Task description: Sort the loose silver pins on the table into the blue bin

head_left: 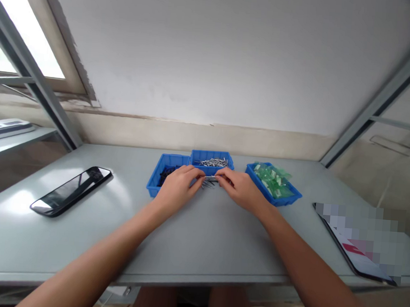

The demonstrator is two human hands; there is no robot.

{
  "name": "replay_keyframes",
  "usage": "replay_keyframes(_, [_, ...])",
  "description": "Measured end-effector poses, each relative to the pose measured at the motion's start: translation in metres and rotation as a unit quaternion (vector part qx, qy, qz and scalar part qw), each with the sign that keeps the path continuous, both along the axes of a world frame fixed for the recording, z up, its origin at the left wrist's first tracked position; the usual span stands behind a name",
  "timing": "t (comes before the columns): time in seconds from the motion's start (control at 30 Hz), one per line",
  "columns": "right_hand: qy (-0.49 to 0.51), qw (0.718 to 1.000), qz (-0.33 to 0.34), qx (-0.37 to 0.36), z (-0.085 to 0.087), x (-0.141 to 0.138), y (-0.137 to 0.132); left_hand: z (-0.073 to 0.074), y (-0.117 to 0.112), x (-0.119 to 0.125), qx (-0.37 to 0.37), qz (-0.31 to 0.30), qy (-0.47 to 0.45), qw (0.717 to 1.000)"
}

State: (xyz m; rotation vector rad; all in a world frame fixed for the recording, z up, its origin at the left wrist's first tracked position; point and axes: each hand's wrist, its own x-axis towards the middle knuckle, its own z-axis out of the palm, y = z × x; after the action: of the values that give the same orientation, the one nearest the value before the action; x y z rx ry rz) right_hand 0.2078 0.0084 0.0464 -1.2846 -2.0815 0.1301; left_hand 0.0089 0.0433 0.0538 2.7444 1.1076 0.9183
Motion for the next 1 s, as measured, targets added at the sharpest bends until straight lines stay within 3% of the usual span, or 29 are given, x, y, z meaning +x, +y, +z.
replay_keyframes(0.4, [-0.052,0.995,0.049,-0.065,-0.008,0.0,0.004,-0.001,-0.001,0.0,-0.003,-0.032,-0.046,0.998])
replay_keyframes(1.0, [-0.055,0.996,0.037,-0.052,-0.008,0.001,0.005,0.002,-0.001,-0.002,-0.01,-0.036,-0.037,0.999])
